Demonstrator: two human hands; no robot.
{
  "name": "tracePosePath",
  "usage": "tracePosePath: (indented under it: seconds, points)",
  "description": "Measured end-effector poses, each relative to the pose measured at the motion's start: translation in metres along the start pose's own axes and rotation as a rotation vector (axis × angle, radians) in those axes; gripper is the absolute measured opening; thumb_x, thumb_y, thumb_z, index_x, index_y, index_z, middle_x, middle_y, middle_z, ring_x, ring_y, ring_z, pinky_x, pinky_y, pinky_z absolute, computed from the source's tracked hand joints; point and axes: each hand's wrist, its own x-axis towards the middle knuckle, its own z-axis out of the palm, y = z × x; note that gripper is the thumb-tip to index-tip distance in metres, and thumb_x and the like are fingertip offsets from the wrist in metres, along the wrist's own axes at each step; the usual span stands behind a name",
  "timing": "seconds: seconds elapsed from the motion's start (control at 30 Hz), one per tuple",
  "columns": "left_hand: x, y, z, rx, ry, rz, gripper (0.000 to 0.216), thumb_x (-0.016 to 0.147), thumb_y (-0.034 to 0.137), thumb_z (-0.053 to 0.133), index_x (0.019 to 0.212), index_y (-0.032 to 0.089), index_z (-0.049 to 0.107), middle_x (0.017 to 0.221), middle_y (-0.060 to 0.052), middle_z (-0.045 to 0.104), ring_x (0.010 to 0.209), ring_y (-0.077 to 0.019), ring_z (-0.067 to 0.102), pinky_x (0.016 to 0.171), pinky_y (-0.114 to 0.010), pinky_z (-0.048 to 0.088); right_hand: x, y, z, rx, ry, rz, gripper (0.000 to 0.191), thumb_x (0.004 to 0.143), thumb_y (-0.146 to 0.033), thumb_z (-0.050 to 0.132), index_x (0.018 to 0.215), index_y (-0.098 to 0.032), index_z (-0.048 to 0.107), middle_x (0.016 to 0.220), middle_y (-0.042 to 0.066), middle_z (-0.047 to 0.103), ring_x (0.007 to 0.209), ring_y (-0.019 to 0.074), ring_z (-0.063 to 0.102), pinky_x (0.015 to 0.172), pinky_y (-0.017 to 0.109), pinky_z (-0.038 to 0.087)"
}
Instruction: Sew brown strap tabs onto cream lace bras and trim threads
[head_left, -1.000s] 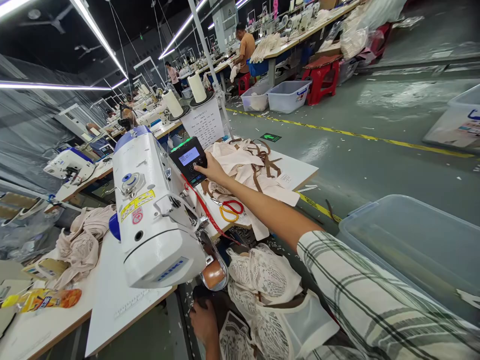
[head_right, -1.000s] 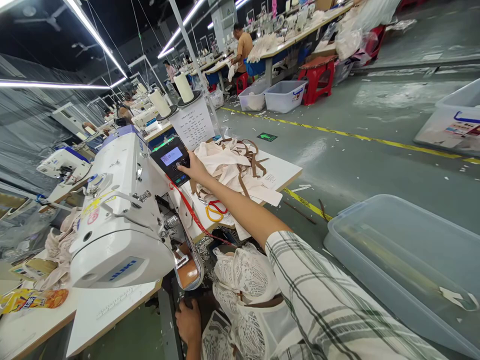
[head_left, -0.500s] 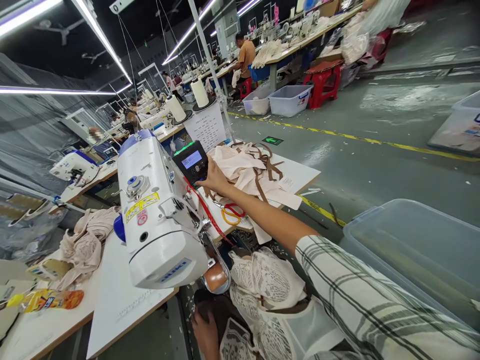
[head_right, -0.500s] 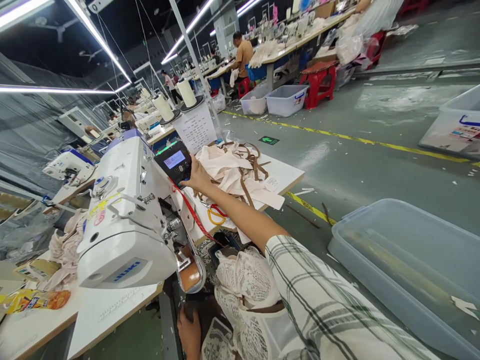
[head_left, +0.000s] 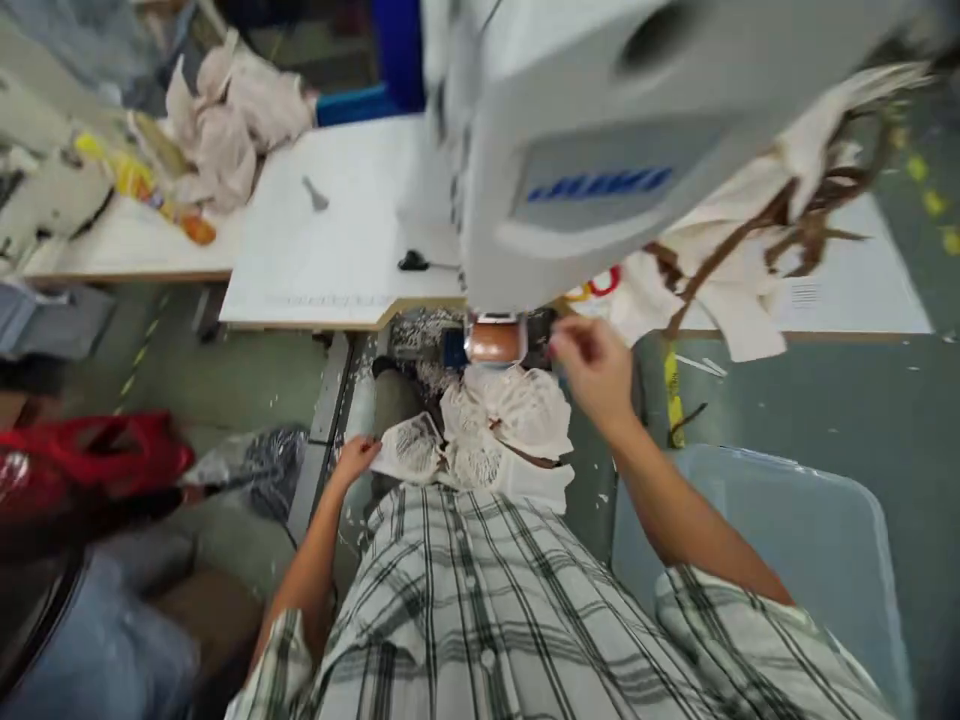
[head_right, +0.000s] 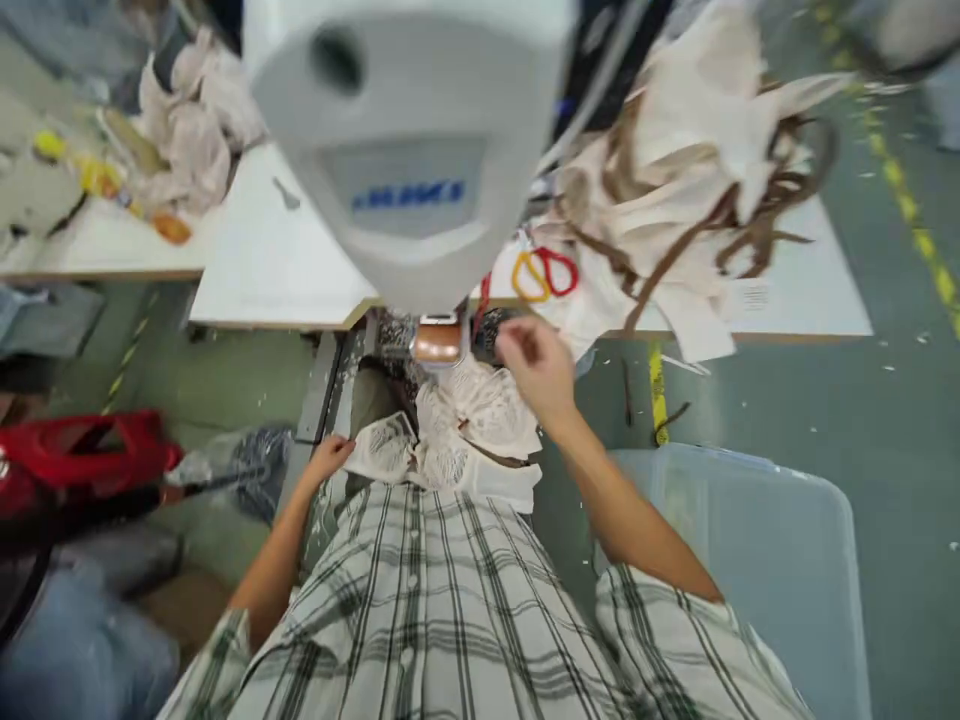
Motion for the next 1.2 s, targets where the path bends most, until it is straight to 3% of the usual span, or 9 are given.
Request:
tracePosePath:
  seconds: [0.07,0.13,0.3,0.4,0.53,0.73,0.83,1.0,1.2]
  points:
    - [0.003,-0.013,0.003,0.009,-0.023,0.05,0.039,0.096,0.038,0.064,0.128,0.016,0.061,0.129,-0.011,0.062,0.111,-0.0256,0.064,0.093,-0.047,0.057,-0.07,0.002,0.021,0.039,-0.483,0.104,0.033,0.091,-0.053,0.058,0.105,-0.027,0.071,0.097,0.01,0.073,0.088,0.0267,0.07,0.086,0.046,0.058]
    - [0.001,-0.016,0.0,0.038,-0.042,0.118,0.038,0.096,0.038,0.064,0.128,0.016,0.061,0.128,-0.011,0.063,0.111,-0.0248,0.065,0.093,-0.046,0.057,-0.119,0.004,0.051,0.078,-0.762,0.185,0.037,0.088,-0.053,0.061,0.111,-0.025,0.07,0.108,0.013,0.072,0.099,0.0293,0.07,0.094,0.048,0.056]
    - [-0.023,-0.003,-0.034,0.105,-0.026,0.274,0.032,0.096,0.044,0.061,0.102,0.013,0.067,0.098,-0.004,0.067,0.088,-0.0193,0.064,0.079,-0.035,0.054,-0.138,0.015,0.145,0.07,-0.794,0.331,0.062,0.084,-0.058,0.067,0.133,-0.02,0.059,0.144,0.02,0.056,0.139,0.0363,0.049,0.113,0.051,0.042]
    - [-0.044,0.005,-0.062,0.108,0.01,0.342,0.037,0.092,0.05,0.055,0.087,0.015,0.066,0.081,-0.001,0.064,0.077,-0.0173,0.058,0.07,-0.027,0.044,-0.123,0.023,0.192,0.117,-0.83,0.446,0.06,0.086,-0.058,0.066,0.13,-0.017,0.06,0.132,0.02,0.065,0.123,0.0335,0.061,0.101,0.045,0.051]
    - [-0.067,0.004,-0.093,0.121,-0.01,0.377,0.035,0.085,0.051,0.059,0.09,0.017,0.07,0.085,-0.002,0.071,0.078,-0.0191,0.06,0.069,-0.026,0.041,-0.118,0.026,0.226,0.251,-0.871,0.507,0.043,0.093,-0.053,0.057,0.11,-0.015,0.066,0.098,0.01,0.073,0.087,0.0198,0.068,0.081,0.032,0.055]
    - [-0.086,0.016,-0.116,0.136,-0.078,0.404,0.036,0.084,0.047,0.058,0.094,0.018,0.076,0.096,-0.006,0.077,0.086,-0.0229,0.067,0.075,-0.028,0.047,-0.126,0.014,0.245,0.373,-0.776,0.52,0.055,0.076,-0.044,0.078,0.122,-0.018,0.061,0.115,0.008,0.067,0.105,0.019,0.062,0.093,0.032,0.049]
    - [-0.096,0.033,-0.126,0.155,-0.106,0.449,0.034,0.086,0.048,0.058,0.095,0.02,0.076,0.097,-0.004,0.077,0.088,-0.0216,0.067,0.083,-0.029,0.048,-0.13,0.0,0.254,0.463,-0.802,0.53,0.045,0.071,-0.042,0.08,0.107,-0.018,0.068,0.1,0.005,0.071,0.092,0.0187,0.064,0.085,0.031,0.051]
    - [-0.099,0.024,-0.158,0.18,-0.119,0.376,0.032,0.08,0.05,0.064,0.079,0.019,0.07,0.073,0.002,0.068,0.07,-0.0151,0.058,0.107,-0.039,0.041,-0.124,-0.012,0.23,0.566,-0.681,0.561,0.036,0.078,-0.048,0.069,0.095,-0.017,0.066,0.09,0.005,0.074,0.08,0.0162,0.066,0.075,0.028,0.051]
    - [-0.098,-0.007,-0.186,0.077,-0.256,0.2,0.039,0.074,0.055,0.065,0.08,0.016,0.069,0.067,-0.001,0.065,0.061,-0.0156,0.055,0.065,-0.027,0.046,-0.106,-0.015,0.174,0.56,-0.496,0.541,0.041,0.082,-0.055,0.067,0.1,-0.018,0.067,0.095,0.006,0.077,0.056,0.0101,0.053,0.059,0.025,0.045]
